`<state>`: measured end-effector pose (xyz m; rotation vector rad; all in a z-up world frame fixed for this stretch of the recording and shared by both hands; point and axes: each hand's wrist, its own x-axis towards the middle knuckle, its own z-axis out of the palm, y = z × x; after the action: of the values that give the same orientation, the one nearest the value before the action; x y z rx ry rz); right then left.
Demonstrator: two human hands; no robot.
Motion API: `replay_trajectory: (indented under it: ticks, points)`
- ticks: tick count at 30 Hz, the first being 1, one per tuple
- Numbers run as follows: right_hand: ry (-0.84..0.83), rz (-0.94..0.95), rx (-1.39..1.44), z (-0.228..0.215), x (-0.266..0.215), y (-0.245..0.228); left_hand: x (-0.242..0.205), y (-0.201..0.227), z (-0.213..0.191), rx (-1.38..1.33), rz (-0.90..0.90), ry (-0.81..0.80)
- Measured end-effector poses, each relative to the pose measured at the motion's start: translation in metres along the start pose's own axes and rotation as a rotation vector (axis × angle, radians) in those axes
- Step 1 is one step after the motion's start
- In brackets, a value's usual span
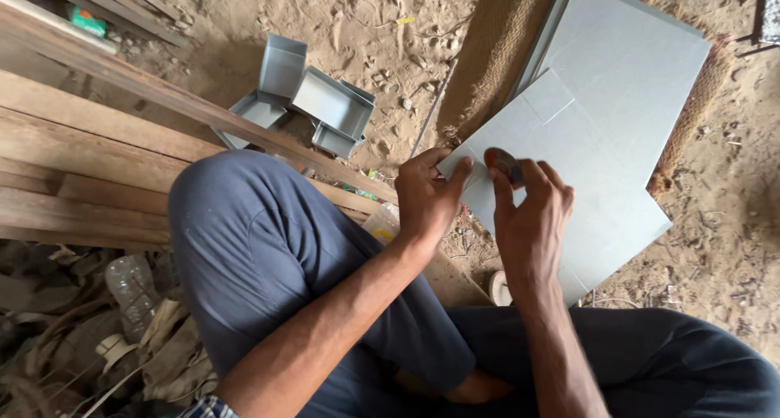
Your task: The person sits on the ground and uses a small circular abrasive pad to rub the surface of a rectangular metal sheet. They repeatedly move the pad back and forth across the sheet's surface, occasionally lifting the pad to reposition it or switch to a different sheet from a nearby stack.
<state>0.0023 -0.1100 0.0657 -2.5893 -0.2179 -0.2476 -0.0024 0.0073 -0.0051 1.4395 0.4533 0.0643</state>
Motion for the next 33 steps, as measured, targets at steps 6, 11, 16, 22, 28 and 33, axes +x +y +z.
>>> replay_trajectory:
  ticks: [6, 11, 16, 22, 28, 33]
  points:
    - [-0.042, 0.055, 0.084, 0.025, 0.018, -0.001, 0.002, 0.001, 0.002, 0.068, 0.011, 0.016]
    - [-0.076, 0.051, 0.092, 0.019, 0.027, -0.005, 0.006, 0.007, 0.001, 0.074, 0.055, 0.059]
    - [-0.047, 0.004, 0.171, 0.002, 0.012, -0.004, 0.001, 0.001, -0.001, 0.057, 0.005, 0.038]
    - [-0.048, -0.014, 0.19, 0.022, 0.037, -0.018, 0.006, 0.011, 0.003, 0.058, 0.055, 0.071]
    - [-0.071, -0.054, 0.189, 0.001, 0.022, -0.007, 0.002, 0.016, 0.001, 0.011, -0.154, 0.039]
    - [-0.007, -0.015, 0.269, 0.017, 0.031, -0.012, 0.005, 0.01, 0.006, -0.044, 0.062, 0.054]
